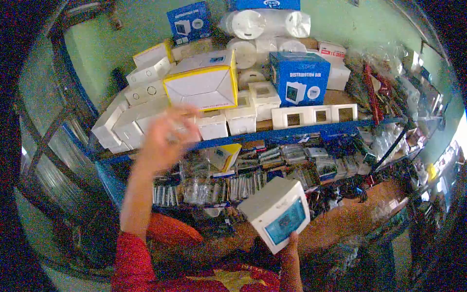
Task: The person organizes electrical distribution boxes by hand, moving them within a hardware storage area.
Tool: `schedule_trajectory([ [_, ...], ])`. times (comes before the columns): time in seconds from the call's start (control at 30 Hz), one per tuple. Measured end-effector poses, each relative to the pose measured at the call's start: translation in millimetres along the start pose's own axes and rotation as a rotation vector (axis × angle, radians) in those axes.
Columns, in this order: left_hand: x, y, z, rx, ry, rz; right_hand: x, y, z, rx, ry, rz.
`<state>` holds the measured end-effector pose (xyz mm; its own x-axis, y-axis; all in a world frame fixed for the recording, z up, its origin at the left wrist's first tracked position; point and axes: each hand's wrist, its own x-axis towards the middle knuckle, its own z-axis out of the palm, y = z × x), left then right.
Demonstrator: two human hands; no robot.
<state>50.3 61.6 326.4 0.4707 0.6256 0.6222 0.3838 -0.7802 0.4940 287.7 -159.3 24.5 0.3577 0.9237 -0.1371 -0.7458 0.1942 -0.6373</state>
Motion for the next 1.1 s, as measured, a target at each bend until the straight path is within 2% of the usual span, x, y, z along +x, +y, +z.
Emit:
schedule_trajectory([
  [0.03,32.9,13.9,-20.6,-0.167,0.211,-0.004,0.7,-8.3,4.6,0.035,0.003,-0.001],
  [0.07,66.1,-0.1,-39.1,0.069,0.387,0.018,10.4,-4.1,-30.6,0.090,-0.065,0.055],
  [0.13,123.5,-38.6,-61.6,0.226,0.565,-0.083,8.8,-23.2,-15.2,0.105,-0.020,0.071],
  [0.23,143.1,-44.6,-54.5,0.376,0.109,-0.585,11.8,-57.5,-0.1,0.106,0.045,0.105],
  [0.3,133.3,-86.6,-50.9,0.184,0.153,-0.559,29.4,-71.1,-4.2,0.045,0.013,0.094],
  [0.37,119.1,-86.8,-44.1,0.084,0.226,-0.525,53.6,-82.9,-25.1,-0.274,-0.127,0.121],
  [0.43,91.2,-49.8,-24.3,0.064,0.337,-0.512,77.6,-87.5,-37.5,-0.395,-0.214,0.132],
  [0.47,84.5,-35.1,-21.5,0.000,0.319,-0.500,88.0,-87.9,-41.9,-0.413,-0.236,0.138],
  [0.53,71.8,-27.8,-11.4,-0.138,0.380,-0.393,106.5,-83.0,-49.3,-0.412,-0.275,0.139],
  [0.67,47.8,-2.1,13.5,-0.238,0.458,-0.103,122.0,-59.4,-68.0,-0.320,-0.277,0.118],
  [0.7,42.4,3.9,19.7,-0.244,0.464,-0.092,119.4,-59.6,-53.6,-0.290,-0.253,0.122],
  [0.77,33.4,11.9,32.5,-0.268,0.464,-0.074,77.3,-93.9,56.7,-0.225,-0.164,0.130],
  [0.8,32.2,12.7,36.5,-0.305,0.465,-0.069,83.2,-91.1,68.1,-0.220,-0.159,0.115],
  [0.87,26.9,13.6,44.9,-0.388,0.464,-0.064,104.2,-74.5,63.5,-0.173,-0.153,0.035],
  [0.97,13.9,12.1,56.1,-0.301,0.477,-0.028,131.0,-59.6,84.1,-0.002,-0.060,-0.113],
  [1.03,0.8,11.5,68.1,-0.408,0.573,-0.077,155.9,-41.2,72.7,0.127,-0.101,-0.194],
  [1.07,-5.8,10.8,74.1,-0.458,0.622,-0.100,157.5,-31.3,72.7,0.220,-0.135,-0.163],
  [1.1,-12.8,10.8,79.6,-0.341,0.649,-0.080,154.9,-25.3,80.7,0.312,-0.166,-0.129],
])
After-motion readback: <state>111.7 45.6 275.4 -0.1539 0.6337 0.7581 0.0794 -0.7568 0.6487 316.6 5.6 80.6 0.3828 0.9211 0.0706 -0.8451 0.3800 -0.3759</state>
